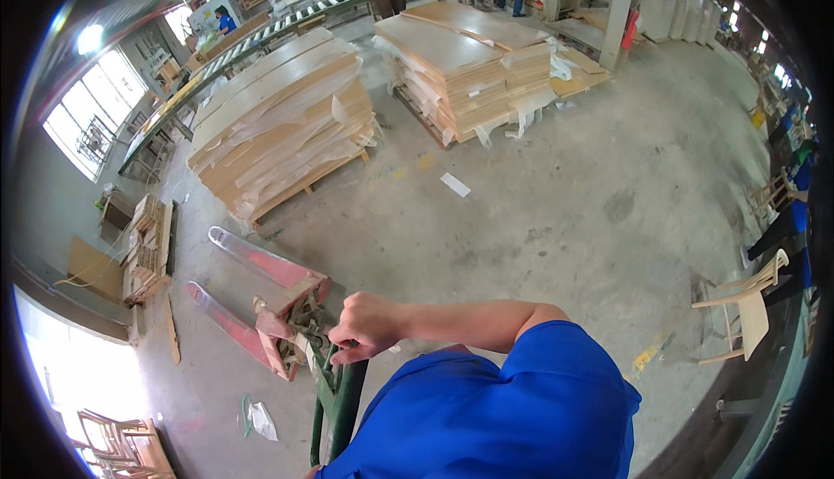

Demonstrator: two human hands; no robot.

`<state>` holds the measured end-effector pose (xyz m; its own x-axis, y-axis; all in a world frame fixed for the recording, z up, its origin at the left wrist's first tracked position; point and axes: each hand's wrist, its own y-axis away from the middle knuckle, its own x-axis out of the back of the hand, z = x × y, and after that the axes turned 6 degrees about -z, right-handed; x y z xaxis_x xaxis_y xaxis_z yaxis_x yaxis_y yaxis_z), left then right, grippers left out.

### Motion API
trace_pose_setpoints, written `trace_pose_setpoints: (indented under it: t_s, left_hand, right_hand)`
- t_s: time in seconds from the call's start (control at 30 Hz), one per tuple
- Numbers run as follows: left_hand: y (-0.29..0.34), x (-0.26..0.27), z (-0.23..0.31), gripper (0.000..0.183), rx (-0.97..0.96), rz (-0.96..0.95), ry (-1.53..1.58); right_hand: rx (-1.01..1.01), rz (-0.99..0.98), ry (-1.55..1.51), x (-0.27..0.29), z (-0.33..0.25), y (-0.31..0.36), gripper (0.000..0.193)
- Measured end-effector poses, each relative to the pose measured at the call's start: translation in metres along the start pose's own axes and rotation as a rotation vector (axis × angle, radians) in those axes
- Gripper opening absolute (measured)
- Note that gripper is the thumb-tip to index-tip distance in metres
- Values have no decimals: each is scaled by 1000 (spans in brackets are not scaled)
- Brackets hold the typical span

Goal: The person uses a manual pallet jack to move stacks of wooden boards and plastic-wrapped materials across a factory floor. They navigate around other workers and equipment, then remove plastic wrapping from a stack of boards.

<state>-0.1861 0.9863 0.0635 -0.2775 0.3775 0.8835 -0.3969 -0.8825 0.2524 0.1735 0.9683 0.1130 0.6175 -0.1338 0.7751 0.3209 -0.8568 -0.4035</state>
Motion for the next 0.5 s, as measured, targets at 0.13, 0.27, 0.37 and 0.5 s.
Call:
trace_pose_setpoints:
  t_s: [0.13,0.27,0.37,0.5]
  left_hand:
    - [56,-38,35,51,17,20,1]
    - [111,-77,73,51,44,31,32]
    - [153,-102,104,51,54,43,45]
    - [210,-133,147,51,71,62,42]
  right_hand:
    - [22,104,-20,14,-16,50,38]
    - [24,92,-37,29,-40,124,34]
    - [-27,-11,-21,43,-53,178,35]
    - [-19,-128,70,64,-55,236,42]
